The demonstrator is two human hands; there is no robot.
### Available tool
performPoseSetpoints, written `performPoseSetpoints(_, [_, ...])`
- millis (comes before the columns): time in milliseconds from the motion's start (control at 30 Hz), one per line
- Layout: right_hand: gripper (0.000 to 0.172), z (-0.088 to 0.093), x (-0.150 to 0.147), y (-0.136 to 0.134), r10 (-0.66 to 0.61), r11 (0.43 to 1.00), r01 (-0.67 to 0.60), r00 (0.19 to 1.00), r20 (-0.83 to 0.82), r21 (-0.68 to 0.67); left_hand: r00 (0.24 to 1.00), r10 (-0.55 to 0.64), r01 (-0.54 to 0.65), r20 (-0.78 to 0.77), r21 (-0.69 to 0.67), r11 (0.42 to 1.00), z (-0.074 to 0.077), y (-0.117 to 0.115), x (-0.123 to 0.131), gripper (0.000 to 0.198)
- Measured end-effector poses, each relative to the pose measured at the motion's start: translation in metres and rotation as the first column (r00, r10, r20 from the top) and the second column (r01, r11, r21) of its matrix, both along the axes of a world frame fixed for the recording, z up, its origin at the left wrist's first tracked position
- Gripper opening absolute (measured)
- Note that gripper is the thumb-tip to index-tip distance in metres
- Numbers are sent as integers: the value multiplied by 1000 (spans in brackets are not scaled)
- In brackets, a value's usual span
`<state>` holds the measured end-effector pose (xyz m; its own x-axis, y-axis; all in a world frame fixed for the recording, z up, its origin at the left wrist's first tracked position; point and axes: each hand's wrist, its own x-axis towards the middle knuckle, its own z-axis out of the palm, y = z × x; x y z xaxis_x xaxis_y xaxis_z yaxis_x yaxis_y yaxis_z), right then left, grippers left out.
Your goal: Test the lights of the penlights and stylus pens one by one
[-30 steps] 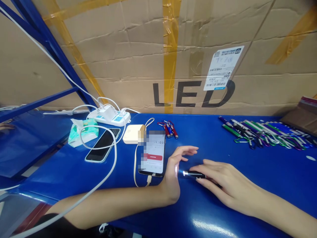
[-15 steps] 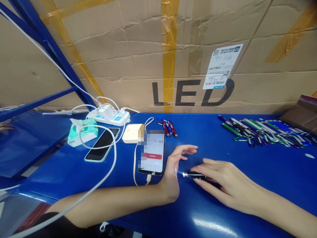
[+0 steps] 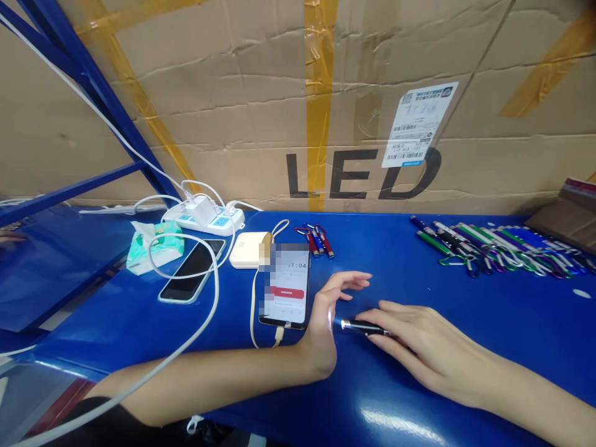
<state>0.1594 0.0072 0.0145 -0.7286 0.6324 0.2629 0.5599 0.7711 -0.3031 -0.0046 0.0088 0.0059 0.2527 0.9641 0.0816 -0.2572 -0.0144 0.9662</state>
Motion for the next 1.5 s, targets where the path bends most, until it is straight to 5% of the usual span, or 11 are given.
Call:
performPoseSetpoints(533, [30, 0, 2, 1, -27, 988, 33, 999, 40, -149, 1000, -10, 10, -20, -5, 1000, 1, 0, 0, 47])
performPoseSetpoints(1500, [22, 0, 1, 1, -9, 989, 14, 999, 35, -150, 998, -29, 31, -53, 38, 999, 0, 0, -1, 47])
